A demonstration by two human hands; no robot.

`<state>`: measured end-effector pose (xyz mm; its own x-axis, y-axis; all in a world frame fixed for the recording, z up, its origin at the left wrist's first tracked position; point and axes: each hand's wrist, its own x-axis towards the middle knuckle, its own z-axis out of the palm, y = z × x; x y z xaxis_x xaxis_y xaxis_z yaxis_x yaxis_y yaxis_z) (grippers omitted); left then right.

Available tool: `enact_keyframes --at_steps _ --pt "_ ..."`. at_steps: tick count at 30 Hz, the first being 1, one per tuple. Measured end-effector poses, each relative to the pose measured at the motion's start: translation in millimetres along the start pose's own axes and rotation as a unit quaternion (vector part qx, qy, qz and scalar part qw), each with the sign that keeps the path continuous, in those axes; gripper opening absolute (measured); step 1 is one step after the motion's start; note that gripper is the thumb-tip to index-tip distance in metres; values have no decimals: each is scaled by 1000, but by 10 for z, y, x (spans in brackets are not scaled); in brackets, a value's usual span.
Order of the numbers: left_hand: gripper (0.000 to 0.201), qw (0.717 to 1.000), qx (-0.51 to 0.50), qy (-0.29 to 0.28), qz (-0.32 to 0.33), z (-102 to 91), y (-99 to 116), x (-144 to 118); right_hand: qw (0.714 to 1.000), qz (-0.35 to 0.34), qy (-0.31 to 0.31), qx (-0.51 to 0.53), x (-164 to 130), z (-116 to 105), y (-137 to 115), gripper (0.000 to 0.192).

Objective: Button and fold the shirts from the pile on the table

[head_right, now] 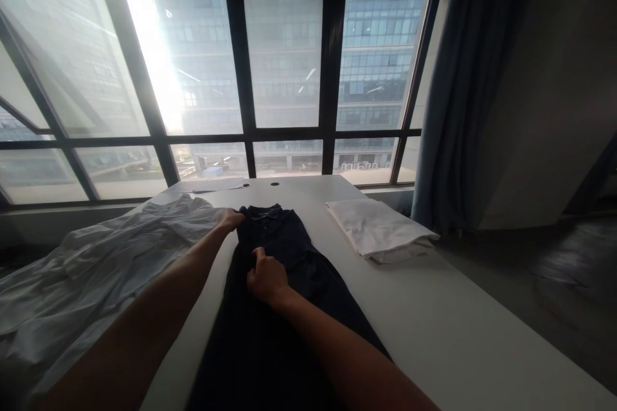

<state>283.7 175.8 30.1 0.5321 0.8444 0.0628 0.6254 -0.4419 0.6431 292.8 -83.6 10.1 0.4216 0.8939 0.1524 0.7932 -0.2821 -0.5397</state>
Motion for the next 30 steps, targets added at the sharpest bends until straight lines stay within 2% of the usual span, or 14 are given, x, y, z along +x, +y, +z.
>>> enact_keyframes --at_steps 3,7,10,14,16,18,20,24,27,29,30 --pt "19 999 26 31 -16 119 226 72 997 49 8 66 39 -15 110 58" --pt "25 999 37 8 18 392 419 84 983 87 4 160 121 -50 224 59" --pt "27 994 55 -16 91 503 394 50 958 140 -28 248 182 -60 266 57" --pt "41 981 86 -14 172 471 231 11 911 207 -99 343 207 -40 275 64" --pt "47 966 131 -2 221 447 153 4 906 209 -118 349 195 -33 276 69" --pt "50 953 178 -1 245 456 99 4 920 195 -119 318 175 -47 276 72" --pt "50 948 207 -17 241 501 70 6 947 164 -103 255 149 -85 264 71" --pt "52 938 250 -53 234 649 29 9 988 110 -87 62 67 -193 157 67" --pt "53 934 260 -67 237 729 -17 4 994 59 -34 -90 -16 -227 30 64" --pt "52 936 250 -69 239 736 -38 5 991 -27 11 -132 -66 -201 -22 59" --pt "51 937 244 -64 242 725 -42 11 988 -73 13 -135 -85 -173 -29 57"
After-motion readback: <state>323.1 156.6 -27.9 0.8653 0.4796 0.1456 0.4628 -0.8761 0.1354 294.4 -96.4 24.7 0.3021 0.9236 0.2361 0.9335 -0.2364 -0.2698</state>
